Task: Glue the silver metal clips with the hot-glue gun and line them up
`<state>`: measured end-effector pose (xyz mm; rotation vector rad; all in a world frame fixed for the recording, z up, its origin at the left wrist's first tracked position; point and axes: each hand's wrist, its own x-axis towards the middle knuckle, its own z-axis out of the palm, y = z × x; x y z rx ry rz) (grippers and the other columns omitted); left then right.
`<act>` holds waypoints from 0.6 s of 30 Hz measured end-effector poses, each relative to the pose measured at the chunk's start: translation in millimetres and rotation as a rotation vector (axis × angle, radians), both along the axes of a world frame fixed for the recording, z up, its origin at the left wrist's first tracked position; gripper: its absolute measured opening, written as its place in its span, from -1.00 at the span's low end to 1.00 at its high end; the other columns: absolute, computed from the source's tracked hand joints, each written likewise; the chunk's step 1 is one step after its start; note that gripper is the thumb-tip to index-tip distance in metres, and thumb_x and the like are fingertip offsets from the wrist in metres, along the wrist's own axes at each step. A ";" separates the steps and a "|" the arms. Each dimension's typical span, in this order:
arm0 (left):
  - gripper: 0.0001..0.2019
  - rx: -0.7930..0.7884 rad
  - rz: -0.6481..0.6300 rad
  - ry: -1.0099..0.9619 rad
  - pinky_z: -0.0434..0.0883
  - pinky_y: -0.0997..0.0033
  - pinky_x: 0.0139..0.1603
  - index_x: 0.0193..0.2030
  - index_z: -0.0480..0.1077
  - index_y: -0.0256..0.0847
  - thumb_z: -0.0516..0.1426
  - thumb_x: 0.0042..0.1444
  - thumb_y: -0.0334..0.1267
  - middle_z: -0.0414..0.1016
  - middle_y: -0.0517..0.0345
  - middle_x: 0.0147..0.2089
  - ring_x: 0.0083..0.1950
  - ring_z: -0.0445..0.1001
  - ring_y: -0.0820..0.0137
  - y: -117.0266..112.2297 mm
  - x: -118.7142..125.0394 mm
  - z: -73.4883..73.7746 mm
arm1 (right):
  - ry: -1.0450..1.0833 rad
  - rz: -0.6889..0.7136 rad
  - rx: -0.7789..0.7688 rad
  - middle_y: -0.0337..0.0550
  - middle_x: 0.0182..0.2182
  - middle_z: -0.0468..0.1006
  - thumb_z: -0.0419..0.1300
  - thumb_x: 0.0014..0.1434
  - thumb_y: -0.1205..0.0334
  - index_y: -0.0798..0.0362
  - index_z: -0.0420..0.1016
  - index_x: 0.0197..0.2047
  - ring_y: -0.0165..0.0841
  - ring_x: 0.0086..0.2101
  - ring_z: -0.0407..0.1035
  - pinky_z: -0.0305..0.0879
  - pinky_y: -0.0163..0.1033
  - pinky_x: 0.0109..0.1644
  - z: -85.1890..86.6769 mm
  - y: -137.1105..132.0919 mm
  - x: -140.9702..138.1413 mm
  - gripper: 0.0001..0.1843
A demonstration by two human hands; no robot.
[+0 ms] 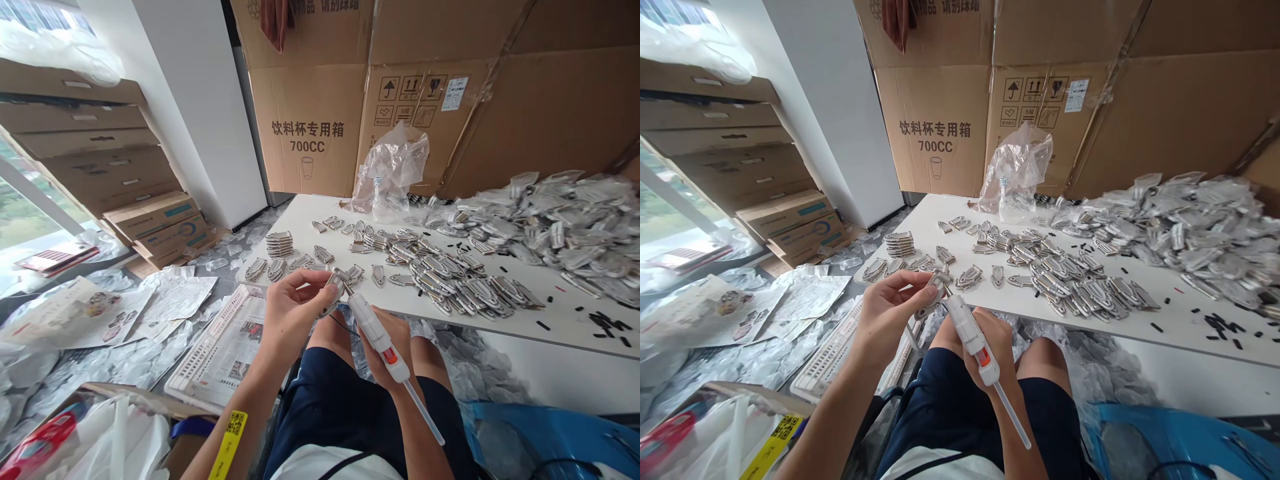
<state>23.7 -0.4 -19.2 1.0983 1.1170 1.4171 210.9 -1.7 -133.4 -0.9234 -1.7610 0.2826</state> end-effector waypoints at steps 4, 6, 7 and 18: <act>-0.79 0.000 -0.004 0.002 0.57 0.48 -0.21 -0.20 0.70 -0.20 0.52 0.06 -0.23 0.72 0.10 -0.30 -0.23 0.68 0.36 0.2 -0.5 -0.4 | 0.013 -0.010 -0.010 -0.36 -0.51 0.18 0.19 0.43 0.28 -0.04 0.14 -0.46 -0.41 -0.53 0.13 -0.01 -0.20 -0.41 1.2 -0.4 -1.4 -0.57; -0.79 0.000 -0.005 0.005 0.57 0.49 -0.21 -0.20 0.70 -0.20 0.52 0.06 -0.23 0.72 0.10 -0.30 -0.23 0.67 0.36 -0.1 -0.7 -0.1 | 0.006 -0.011 -0.024 -0.36 -0.52 0.18 0.17 0.43 0.29 -0.04 0.13 -0.47 -0.41 -0.52 0.15 0.00 -0.20 -0.41 1.6 -0.6 -1.2 -0.58; -0.79 0.001 -0.005 0.006 0.57 0.49 -0.21 -0.20 0.70 -0.20 0.52 0.06 -0.23 0.72 0.10 -0.30 -0.23 0.67 0.36 -0.2 -0.7 0.0 | 0.003 -0.009 -0.027 -0.35 -0.51 0.19 0.17 0.43 0.28 -0.04 0.14 -0.46 -0.41 -0.52 0.16 0.00 -0.20 -0.41 1.6 -0.6 -0.8 -0.58; -0.78 0.004 0.010 0.019 0.57 0.50 -0.22 -0.21 0.70 -0.22 0.52 0.03 -0.23 0.73 0.08 -0.30 -0.23 0.68 0.36 2.0 -1.2 -0.8 | 0.032 0.005 -0.005 -0.37 -0.51 0.12 0.18 0.43 0.26 -0.06 0.08 -0.45 -0.40 -0.53 0.08 -0.05 -0.20 -0.43 0.2 1.1 -4.2 -0.56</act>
